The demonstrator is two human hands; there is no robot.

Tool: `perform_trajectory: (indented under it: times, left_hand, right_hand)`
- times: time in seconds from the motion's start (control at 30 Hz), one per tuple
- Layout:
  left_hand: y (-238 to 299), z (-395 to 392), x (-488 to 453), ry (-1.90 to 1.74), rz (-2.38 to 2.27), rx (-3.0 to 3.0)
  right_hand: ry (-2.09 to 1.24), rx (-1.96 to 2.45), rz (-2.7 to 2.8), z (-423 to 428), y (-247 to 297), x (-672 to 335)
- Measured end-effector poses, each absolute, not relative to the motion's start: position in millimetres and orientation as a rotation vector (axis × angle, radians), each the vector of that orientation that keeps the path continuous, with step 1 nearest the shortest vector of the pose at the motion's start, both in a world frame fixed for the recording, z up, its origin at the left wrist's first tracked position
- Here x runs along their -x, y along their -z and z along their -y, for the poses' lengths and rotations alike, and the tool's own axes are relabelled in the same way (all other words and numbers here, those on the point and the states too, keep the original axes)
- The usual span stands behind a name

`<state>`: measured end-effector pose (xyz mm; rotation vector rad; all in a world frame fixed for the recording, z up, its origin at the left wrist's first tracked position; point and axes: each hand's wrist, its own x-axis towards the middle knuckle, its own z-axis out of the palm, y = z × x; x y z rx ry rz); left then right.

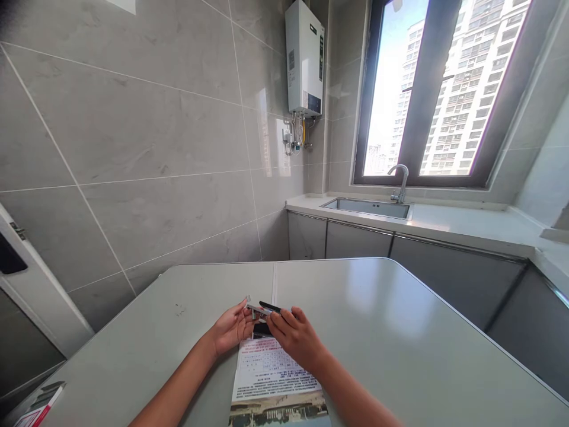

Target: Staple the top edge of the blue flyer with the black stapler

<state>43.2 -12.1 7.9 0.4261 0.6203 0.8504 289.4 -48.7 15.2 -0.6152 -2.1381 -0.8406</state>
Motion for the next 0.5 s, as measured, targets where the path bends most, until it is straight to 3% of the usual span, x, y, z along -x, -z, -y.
perform_trajectory:
  times: [0.2, 0.5]
  left_hand:
    - [-3, 8, -40, -0.922, -0.628, -0.423]
    - [-2, -1, -35, -1.284, -0.858, -0.571]
  right_hand:
    - [0.713, 0.643, 2.143, 45, -11, -292]
    - [-0.463, 0.983, 2.048, 41, -9, -292]
